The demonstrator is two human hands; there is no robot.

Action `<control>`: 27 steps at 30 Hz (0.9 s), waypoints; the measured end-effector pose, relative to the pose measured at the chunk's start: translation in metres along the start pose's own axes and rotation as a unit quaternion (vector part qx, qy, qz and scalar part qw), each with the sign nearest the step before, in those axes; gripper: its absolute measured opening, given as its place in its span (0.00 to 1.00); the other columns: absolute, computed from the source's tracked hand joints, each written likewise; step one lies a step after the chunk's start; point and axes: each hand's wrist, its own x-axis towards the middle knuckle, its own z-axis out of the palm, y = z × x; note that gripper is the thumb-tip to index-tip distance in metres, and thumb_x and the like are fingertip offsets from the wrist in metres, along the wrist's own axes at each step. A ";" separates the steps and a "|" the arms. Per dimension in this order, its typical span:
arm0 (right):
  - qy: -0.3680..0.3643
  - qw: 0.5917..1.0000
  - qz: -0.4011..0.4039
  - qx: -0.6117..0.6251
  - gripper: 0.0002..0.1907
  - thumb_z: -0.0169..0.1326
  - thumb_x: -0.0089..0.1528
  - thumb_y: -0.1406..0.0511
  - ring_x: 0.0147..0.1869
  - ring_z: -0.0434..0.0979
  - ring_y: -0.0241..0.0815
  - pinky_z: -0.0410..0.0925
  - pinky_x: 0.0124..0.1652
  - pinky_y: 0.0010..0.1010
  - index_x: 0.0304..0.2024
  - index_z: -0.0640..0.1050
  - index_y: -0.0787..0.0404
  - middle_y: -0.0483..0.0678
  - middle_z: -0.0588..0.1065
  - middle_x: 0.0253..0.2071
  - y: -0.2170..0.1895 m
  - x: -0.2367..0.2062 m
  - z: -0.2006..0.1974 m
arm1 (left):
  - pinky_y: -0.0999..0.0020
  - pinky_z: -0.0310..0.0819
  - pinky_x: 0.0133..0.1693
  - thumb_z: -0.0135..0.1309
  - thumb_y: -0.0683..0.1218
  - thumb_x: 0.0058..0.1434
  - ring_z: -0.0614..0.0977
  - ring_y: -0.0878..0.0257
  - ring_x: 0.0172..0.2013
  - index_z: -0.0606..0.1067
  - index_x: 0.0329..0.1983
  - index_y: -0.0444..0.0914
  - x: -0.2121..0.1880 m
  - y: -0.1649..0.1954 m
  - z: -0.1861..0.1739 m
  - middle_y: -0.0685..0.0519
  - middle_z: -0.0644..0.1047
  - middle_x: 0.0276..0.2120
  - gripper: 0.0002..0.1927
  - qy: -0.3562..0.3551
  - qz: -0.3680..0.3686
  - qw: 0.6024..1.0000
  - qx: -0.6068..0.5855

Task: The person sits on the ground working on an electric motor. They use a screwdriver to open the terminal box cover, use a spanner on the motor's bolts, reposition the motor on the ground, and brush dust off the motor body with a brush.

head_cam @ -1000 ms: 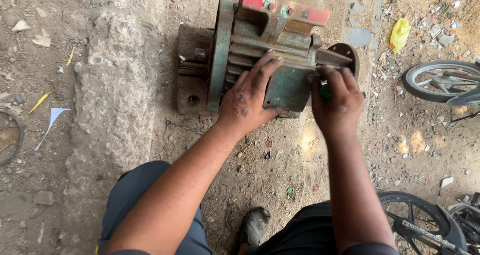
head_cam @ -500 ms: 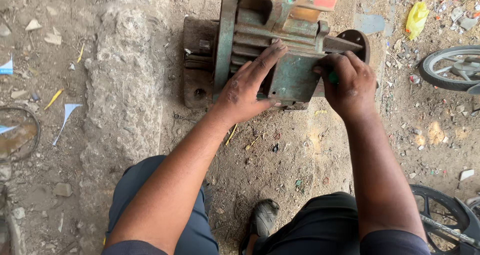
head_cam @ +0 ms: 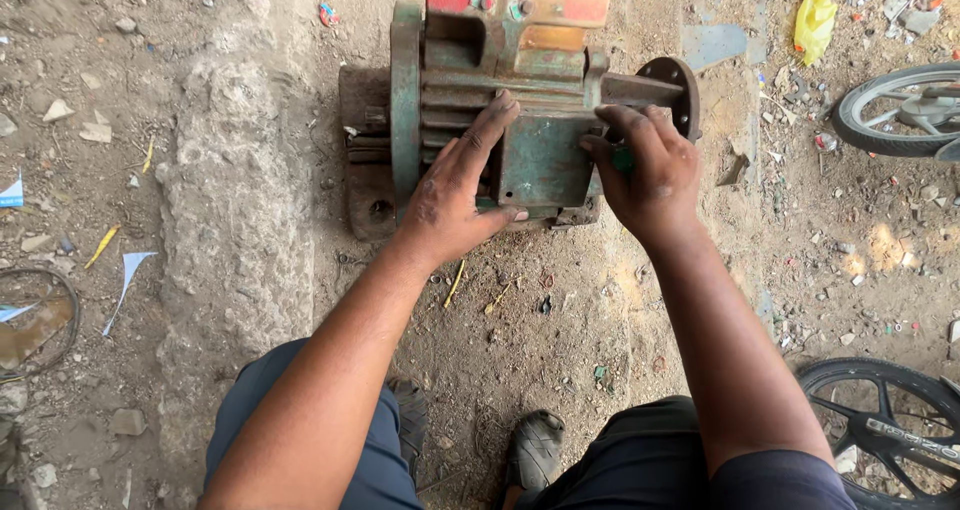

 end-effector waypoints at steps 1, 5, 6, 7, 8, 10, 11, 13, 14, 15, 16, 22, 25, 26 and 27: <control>0.003 1.000 0.001 0.020 0.15 0.65 0.66 0.68 0.46 0.79 0.55 0.72 0.41 0.43 0.54 0.77 0.63 0.54 0.76 0.45 -0.001 0.001 -0.003 | 0.52 0.58 0.73 0.74 0.42 0.49 0.60 0.50 0.77 0.50 0.80 0.47 0.001 0.000 0.000 0.48 0.55 0.79 0.60 0.001 0.000 1.000 0.001; -0.027 1.000 -0.011 -0.001 0.13 0.65 0.65 0.70 0.47 0.80 0.53 0.73 0.41 0.41 0.51 0.79 0.58 0.53 0.76 0.47 -0.006 0.006 -0.012 | 0.51 0.58 0.73 0.75 0.44 0.48 0.60 0.51 0.77 0.49 0.80 0.48 0.001 0.001 0.001 0.49 0.54 0.78 0.61 -0.001 -0.010 1.000 0.012; -0.029 0.999 -0.014 0.001 0.13 0.65 0.65 0.70 0.48 0.80 0.53 0.73 0.42 0.41 0.51 0.79 0.57 0.53 0.75 0.48 -0.007 0.006 -0.013 | 0.51 0.58 0.72 0.75 0.44 0.48 0.60 0.51 0.76 0.49 0.80 0.49 0.000 0.001 0.002 0.49 0.54 0.78 0.62 -0.002 -0.014 1.000 0.016; -0.029 0.999 -0.018 0.003 0.14 0.64 0.65 0.71 0.49 0.80 0.54 0.73 0.42 0.41 0.52 0.79 0.57 0.53 0.75 0.49 -0.008 0.006 -0.014 | 0.50 0.59 0.73 0.75 0.44 0.48 0.60 0.51 0.77 0.48 0.80 0.49 0.000 -0.001 0.002 0.50 0.53 0.79 0.62 -0.002 -0.010 1.000 0.019; -0.033 0.999 -0.036 -0.020 0.15 0.64 0.64 0.72 0.50 0.80 0.53 0.73 0.43 0.41 0.52 0.78 0.57 0.52 0.76 0.49 -0.008 0.006 -0.014 | 0.50 0.59 0.73 0.75 0.44 0.49 0.60 0.51 0.77 0.48 0.80 0.49 0.000 -0.002 0.002 0.50 0.53 0.79 0.62 -0.003 -0.008 1.000 0.021; -0.042 0.994 -0.073 -0.066 0.18 0.62 0.62 0.74 0.52 0.80 0.51 0.74 0.44 0.41 0.53 0.78 0.57 0.49 0.77 0.51 -0.009 0.006 -0.014 | 0.50 0.59 0.73 0.75 0.45 0.50 0.60 0.51 0.77 0.48 0.80 0.50 -0.002 -0.004 0.003 0.51 0.53 0.79 0.62 -0.002 -0.007 1.000 0.022; -0.047 0.992 -0.083 -0.083 0.18 0.62 0.61 0.74 0.52 0.80 0.51 0.73 0.43 0.41 0.52 0.78 0.57 0.48 0.77 0.51 -0.009 0.005 -0.013 | 0.50 0.58 0.74 0.75 0.45 0.50 0.60 0.52 0.77 0.48 0.81 0.50 -0.003 -0.005 0.004 0.51 0.53 0.79 0.62 -0.002 -0.009 1.000 0.021; -0.056 0.986 -0.103 -0.117 0.18 0.61 0.59 0.75 0.52 0.79 0.51 0.73 0.41 0.41 0.50 0.77 0.57 0.47 0.76 0.52 -0.008 0.004 -0.011 | 0.49 0.58 0.74 0.76 0.46 0.51 0.60 0.52 0.78 0.48 0.81 0.51 -0.004 -0.006 0.005 0.51 0.53 0.79 0.62 -0.006 -0.013 1.000 0.020; -0.065 0.985 -0.101 -0.124 0.18 0.60 0.57 0.75 0.52 0.79 0.51 0.73 0.41 0.41 0.49 0.77 0.57 0.48 0.76 0.52 -0.008 0.004 -0.010 | 0.49 0.59 0.74 0.76 0.46 0.50 0.60 0.52 0.78 0.48 0.81 0.51 -0.004 -0.007 0.005 0.52 0.53 0.79 0.62 -0.008 -0.016 1.000 0.019; -0.074 0.984 -0.098 -0.130 0.18 0.59 0.56 0.75 0.52 0.79 0.52 0.73 0.41 0.41 0.48 0.76 0.58 0.49 0.75 0.52 -0.007 0.003 -0.008 | 0.49 0.59 0.74 0.76 0.46 0.50 0.60 0.52 0.78 0.48 0.81 0.50 -0.005 -0.007 0.005 0.52 0.53 0.79 0.62 -0.009 -0.020 1.000 0.018; -0.084 0.982 -0.096 -0.137 0.18 0.58 0.55 0.76 0.52 0.78 0.52 0.72 0.40 0.41 0.47 0.75 0.58 0.49 0.74 0.53 -0.007 0.001 -0.006 | 0.49 0.59 0.74 0.76 0.46 0.51 0.60 0.53 0.78 0.48 0.81 0.51 -0.005 -0.007 0.005 0.52 0.52 0.79 0.62 -0.009 -0.018 1.000 0.018; -0.050 0.988 -0.088 -0.120 0.15 0.59 0.57 0.75 0.53 0.78 0.54 0.73 0.41 0.43 0.45 0.73 0.61 0.54 0.73 0.54 -0.004 -0.010 0.005 | 0.49 0.58 0.74 0.76 0.47 0.51 0.60 0.53 0.78 0.47 0.81 0.50 -0.005 -0.007 0.006 0.52 0.51 0.80 0.62 -0.013 -0.023 0.999 0.026; -0.014 0.989 -0.096 -0.110 0.15 0.59 0.58 0.74 0.53 0.78 0.56 0.74 0.42 0.44 0.46 0.73 0.63 0.56 0.73 0.53 -0.004 -0.013 0.013 | 0.48 0.57 0.74 0.76 0.46 0.51 0.60 0.52 0.78 0.47 0.81 0.50 -0.006 -0.005 0.006 0.52 0.52 0.80 0.62 -0.015 -0.030 0.999 0.030; -0.004 0.989 -0.088 -0.117 0.14 0.59 0.59 0.75 0.50 0.78 0.55 0.73 0.40 0.44 0.46 0.74 0.63 0.56 0.74 0.49 -0.004 -0.012 0.017 | 0.48 0.57 0.74 0.76 0.46 0.51 0.60 0.52 0.78 0.47 0.81 0.50 -0.005 -0.005 0.005 0.52 0.52 0.80 0.62 -0.014 -0.027 0.999 0.031; 0.004 0.989 -0.080 -0.125 0.13 0.60 0.59 0.75 0.47 0.78 0.54 0.72 0.38 0.44 0.46 0.75 0.63 0.55 0.75 0.46 -0.005 -0.012 0.021 | 0.48 0.58 0.74 0.76 0.47 0.51 0.60 0.52 0.78 0.47 0.81 0.50 -0.005 -0.004 0.005 0.52 0.52 0.80 0.62 -0.011 -0.026 0.999 0.030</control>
